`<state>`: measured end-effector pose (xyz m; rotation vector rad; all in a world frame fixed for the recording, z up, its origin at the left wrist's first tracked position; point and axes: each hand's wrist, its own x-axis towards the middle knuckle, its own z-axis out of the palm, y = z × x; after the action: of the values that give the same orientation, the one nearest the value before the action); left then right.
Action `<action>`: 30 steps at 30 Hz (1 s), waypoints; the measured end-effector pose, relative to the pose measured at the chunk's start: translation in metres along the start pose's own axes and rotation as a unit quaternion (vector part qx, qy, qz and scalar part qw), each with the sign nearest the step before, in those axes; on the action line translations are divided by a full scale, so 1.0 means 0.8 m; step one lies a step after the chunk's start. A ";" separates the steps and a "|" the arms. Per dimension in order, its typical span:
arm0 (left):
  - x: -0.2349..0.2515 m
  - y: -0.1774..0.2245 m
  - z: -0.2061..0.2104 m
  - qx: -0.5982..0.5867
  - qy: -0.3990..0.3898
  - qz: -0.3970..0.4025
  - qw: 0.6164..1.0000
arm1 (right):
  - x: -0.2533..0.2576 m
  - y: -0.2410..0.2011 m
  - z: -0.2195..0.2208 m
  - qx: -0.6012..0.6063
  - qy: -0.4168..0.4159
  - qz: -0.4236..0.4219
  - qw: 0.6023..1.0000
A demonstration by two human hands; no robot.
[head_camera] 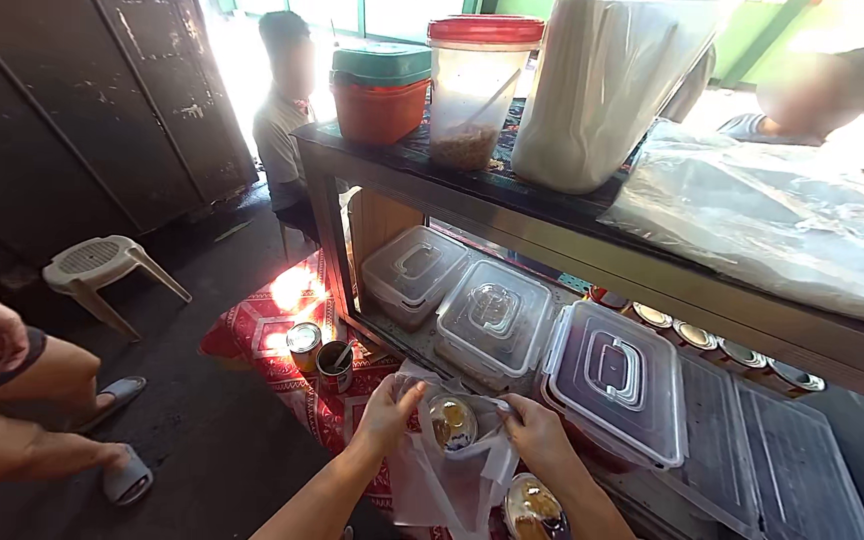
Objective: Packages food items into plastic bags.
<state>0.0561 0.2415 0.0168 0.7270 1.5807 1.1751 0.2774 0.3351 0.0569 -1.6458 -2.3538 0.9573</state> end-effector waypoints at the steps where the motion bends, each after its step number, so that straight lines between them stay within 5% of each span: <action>1: -0.013 -0.002 0.000 0.028 -0.006 -0.030 0.999 | -0.002 0.003 -0.001 0.021 -0.011 0.006 1.000; 8: -0.098 -0.032 0.039 -0.183 -0.119 -0.250 0.943 | -0.034 0.006 0.005 0.121 -0.134 -0.018 0.983; 13: -0.104 -0.038 0.027 -0.277 -0.051 -0.214 0.935 | -0.043 0.034 -0.019 0.099 -0.125 -0.030 0.987; 17: -0.132 -0.004 0.043 -0.133 -0.034 -0.168 0.976 | -0.060 0.038 -0.018 0.133 -0.144 -0.031 0.980; 22: -0.130 -0.037 0.097 -0.085 -0.004 -0.156 0.984 | -0.092 -0.001 0.024 0.061 -0.193 -0.062 0.977; 30: -0.134 -0.084 0.039 -0.115 0.067 -0.131 0.982 | -0.086 0.080 -0.006 0.071 -0.085 -0.040 0.993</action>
<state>0.1260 0.1347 -0.0089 0.2836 1.5620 1.2024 0.3591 0.2899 0.0426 -1.4613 -2.3711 1.2622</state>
